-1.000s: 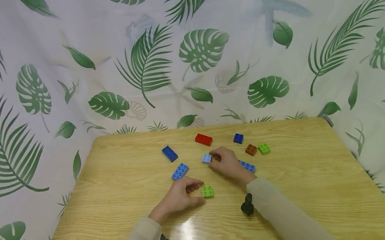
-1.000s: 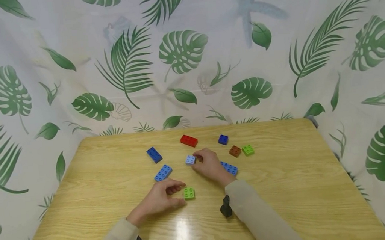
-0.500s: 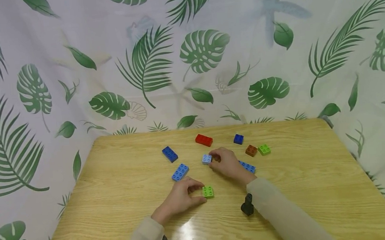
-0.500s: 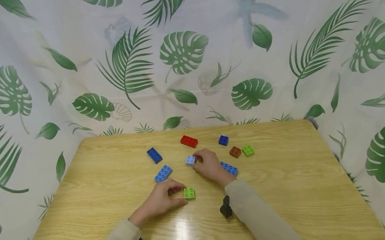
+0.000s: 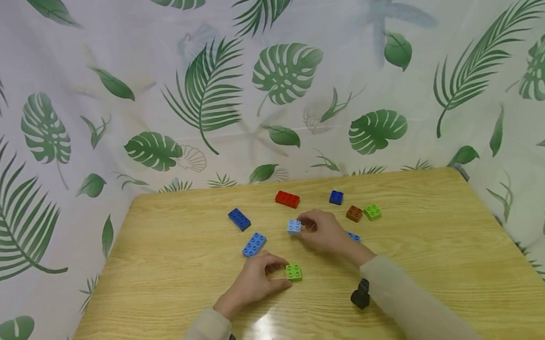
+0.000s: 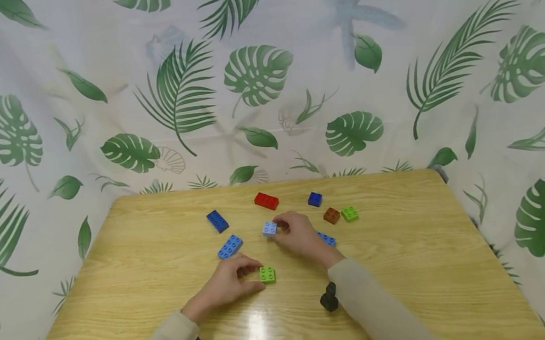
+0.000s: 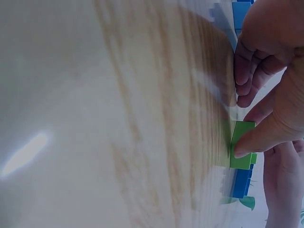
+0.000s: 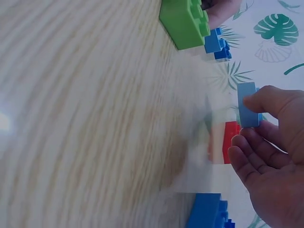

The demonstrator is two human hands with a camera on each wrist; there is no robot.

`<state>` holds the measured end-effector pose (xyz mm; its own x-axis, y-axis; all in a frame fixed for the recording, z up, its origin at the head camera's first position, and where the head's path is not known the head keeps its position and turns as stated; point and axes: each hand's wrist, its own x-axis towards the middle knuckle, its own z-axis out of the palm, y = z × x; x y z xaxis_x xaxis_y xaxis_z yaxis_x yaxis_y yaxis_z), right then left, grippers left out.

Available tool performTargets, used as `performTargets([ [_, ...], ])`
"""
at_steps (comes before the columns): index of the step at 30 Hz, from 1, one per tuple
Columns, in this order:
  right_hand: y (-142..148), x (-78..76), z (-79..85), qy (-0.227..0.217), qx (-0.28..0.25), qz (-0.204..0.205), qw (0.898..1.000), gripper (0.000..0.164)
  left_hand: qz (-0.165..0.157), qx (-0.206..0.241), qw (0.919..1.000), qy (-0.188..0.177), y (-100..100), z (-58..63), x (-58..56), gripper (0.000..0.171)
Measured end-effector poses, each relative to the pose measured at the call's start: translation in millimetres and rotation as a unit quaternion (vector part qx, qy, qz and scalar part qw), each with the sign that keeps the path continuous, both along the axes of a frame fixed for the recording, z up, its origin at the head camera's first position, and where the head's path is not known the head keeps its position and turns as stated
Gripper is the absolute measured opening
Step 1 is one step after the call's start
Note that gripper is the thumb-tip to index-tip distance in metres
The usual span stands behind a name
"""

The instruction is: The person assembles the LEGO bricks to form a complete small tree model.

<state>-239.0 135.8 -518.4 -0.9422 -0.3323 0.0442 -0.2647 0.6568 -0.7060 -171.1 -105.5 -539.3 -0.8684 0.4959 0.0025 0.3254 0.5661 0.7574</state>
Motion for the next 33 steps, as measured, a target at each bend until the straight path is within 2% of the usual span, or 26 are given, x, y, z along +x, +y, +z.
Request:
performTargets([
  [14, 12.2, 35.3, 17.6, 0.022, -0.014, 0.048, 0.998, 0.034, -0.003, 0.006, 0.9999, 0.010, -0.3, -0.5, 0.6, 0.041],
  [20, 15.7, 50.8, 16.5, 0.048, -0.012, 0.073, 0.996, 0.032, -0.004, 0.007, 0.9999, 0.013, 0.0, -2.0, 0.7, 0.041],
  [33, 15.7, 72.2, 5.3, 0.046, -0.006, 0.107, 0.993, 0.029, -0.004, 0.003, 0.9999, 0.014, 0.5, -3.3, 1.2, 0.041],
])
